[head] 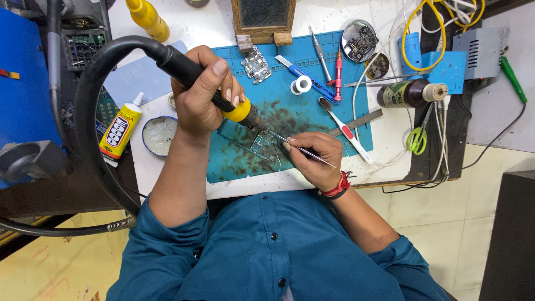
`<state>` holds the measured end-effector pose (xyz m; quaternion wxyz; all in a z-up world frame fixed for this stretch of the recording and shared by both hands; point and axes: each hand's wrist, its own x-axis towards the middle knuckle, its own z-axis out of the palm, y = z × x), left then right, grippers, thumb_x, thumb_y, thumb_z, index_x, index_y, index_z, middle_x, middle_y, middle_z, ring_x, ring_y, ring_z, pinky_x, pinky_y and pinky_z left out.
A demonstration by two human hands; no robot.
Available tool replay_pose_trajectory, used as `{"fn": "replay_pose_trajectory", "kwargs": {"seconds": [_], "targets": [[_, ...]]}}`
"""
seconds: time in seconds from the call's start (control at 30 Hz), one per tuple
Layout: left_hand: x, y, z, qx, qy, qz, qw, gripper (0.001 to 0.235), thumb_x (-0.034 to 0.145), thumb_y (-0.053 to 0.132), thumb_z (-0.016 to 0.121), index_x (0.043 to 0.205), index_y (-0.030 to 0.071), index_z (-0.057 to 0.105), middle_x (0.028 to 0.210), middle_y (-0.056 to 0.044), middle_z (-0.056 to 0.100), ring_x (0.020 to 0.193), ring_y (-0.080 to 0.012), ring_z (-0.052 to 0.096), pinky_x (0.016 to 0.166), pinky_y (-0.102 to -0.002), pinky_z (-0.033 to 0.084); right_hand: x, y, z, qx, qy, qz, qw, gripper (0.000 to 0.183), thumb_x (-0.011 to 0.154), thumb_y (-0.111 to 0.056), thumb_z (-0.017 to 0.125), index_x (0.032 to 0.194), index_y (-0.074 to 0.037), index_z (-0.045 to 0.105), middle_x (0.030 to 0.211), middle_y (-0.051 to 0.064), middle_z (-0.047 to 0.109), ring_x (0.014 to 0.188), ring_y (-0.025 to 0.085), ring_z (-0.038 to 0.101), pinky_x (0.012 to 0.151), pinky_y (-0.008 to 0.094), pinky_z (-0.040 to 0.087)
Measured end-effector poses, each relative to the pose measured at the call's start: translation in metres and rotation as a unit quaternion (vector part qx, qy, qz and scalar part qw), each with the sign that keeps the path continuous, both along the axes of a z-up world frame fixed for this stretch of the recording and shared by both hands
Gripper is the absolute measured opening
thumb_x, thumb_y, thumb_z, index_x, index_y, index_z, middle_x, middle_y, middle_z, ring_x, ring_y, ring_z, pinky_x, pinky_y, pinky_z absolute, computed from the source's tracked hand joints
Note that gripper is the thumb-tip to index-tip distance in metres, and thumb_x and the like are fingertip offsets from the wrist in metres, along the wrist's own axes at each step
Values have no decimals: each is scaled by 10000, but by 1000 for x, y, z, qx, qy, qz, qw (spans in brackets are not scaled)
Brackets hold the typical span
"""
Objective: The person uses a hot air gun to heat a small circuit board while holding it with tweezers. They then use a soldering iron to apply solder to specific points on the board. The person repeatedly switches between heating and soldering to adjust components on the board.
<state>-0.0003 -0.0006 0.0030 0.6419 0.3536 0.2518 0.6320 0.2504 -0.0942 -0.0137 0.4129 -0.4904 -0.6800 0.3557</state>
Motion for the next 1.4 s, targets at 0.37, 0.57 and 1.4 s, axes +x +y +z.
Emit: {"fn": "replay_pose_trajectory", "kwargs": {"seconds": [0.37, 0.57, 1.4], "targets": [[-10, -36, 8, 35, -106, 56, 992, 243, 1127, 179, 573, 909, 94, 509, 678, -63, 525, 584, -196, 564, 667, -371, 530, 3, -7, -4, -4, 38, -58, 998, 152, 872, 19, 804, 977, -9, 697, 956, 81, 730, 726, 76, 639, 643, 218, 504], [-64, -146, 27, 81, -32, 256, 963, 748, 947, 789, 407, 835, 62, 540, 614, -101, 525, 523, -200, 565, 588, -352, 528, 7, -11, -14, -32, 103, -66, 992, 144, 897, 12, 791, 1005, -7, 698, 1000, 72, 722, 762, 48, 614, 668, 202, 494], [-156, -188, -67, -122, -142, 490, 851, 650, 943, 677, 529, 963, 42, 668, 740, -73, 554, 552, -192, 507, 468, -280, 382, 6, -8, -11, -7, 95, -52, 994, 120, 927, -33, 782, 1006, 4, 700, 923, 41, 721, 756, 50, 621, 666, 204, 492]]}}
